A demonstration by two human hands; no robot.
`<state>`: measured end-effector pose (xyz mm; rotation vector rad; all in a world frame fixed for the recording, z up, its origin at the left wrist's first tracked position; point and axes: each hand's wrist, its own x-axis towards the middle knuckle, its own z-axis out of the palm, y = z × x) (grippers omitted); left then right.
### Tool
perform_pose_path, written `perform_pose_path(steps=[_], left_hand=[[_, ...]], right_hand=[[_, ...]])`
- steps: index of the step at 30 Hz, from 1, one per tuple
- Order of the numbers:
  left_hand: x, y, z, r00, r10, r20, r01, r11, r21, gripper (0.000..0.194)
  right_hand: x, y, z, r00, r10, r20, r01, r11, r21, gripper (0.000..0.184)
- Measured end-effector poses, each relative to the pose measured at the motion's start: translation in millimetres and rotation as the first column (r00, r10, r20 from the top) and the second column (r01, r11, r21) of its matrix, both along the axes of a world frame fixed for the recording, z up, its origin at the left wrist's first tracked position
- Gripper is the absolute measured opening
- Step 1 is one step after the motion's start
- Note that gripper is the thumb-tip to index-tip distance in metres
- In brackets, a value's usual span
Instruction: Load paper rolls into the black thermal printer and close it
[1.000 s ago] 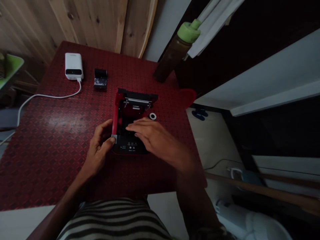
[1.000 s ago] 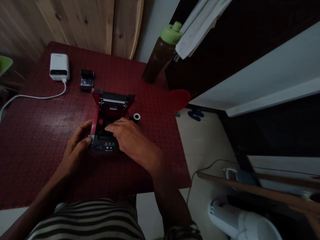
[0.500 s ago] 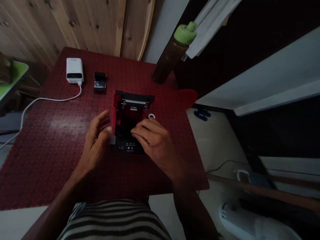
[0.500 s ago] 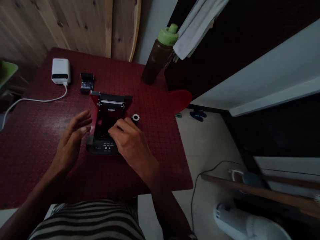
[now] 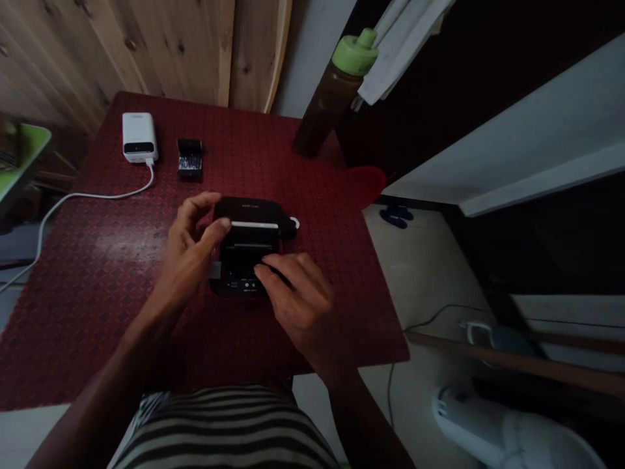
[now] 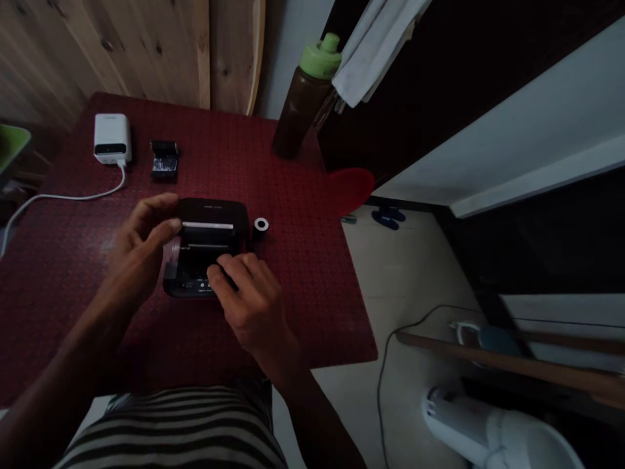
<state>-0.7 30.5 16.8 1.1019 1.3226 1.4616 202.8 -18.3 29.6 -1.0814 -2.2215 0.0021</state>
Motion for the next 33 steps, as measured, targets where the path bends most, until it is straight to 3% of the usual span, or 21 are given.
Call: perform_pose_path(steps=[2, 5, 10, 20, 23, 27, 33], left_hand=[[-2.0, -18.0, -9.4, 0.997, -0.053, 0.052, 0.058, 0.993, -0.098, 0.060], [-3.1, -34.1, -20.4, 0.992, -0.091, 0.091, 0.109, 0.971, -0.213, 0.072], [-0.3, -37.3, -21.3, 0.983, -0.120, 0.142, 0.149, 0.964, -0.220, 0.071], [3.5, -37.1, -17.4, 0.983, -0.054, 0.175, 0.099, 0.960, -0.262, 0.073], [2.3, -45.7, -16.1, 0.979, -0.028, 0.201, 0.084, 0.957, -0.279, 0.067], [-3.3, -59.3, -14.7, 0.970, -0.040, 0.240, 0.111, 0.951, -0.290, 0.061], [-9.0, -58.9, -12.5, 0.979, -0.069, 0.192, 0.122, 0.952, -0.279, 0.057]], right_hand=[[0.5, -1.6, -2.3, 1.000, -0.012, -0.019, 0.011, 1.000, -0.012, 0.030], [1.1, -1.5, -2.6, 0.998, -0.023, -0.055, 0.021, 0.998, -0.052, 0.026], [2.7, 0.4, 1.0, 0.995, 0.015, -0.101, -0.029, 0.991, -0.130, 0.008], [3.9, 1.7, -2.3, 0.984, 0.026, -0.174, -0.053, 0.986, -0.156, 0.005], [9.4, -3.1, -3.6, 0.961, 0.003, -0.275, -0.056, 0.981, -0.186, 0.022], [22.4, -17.2, -14.2, 0.905, -0.153, -0.398, 0.060, 0.970, -0.237, 0.047], [25.2, -34.3, -42.9, 0.861, -0.339, -0.379, 0.128, 0.866, -0.483, 0.077]])
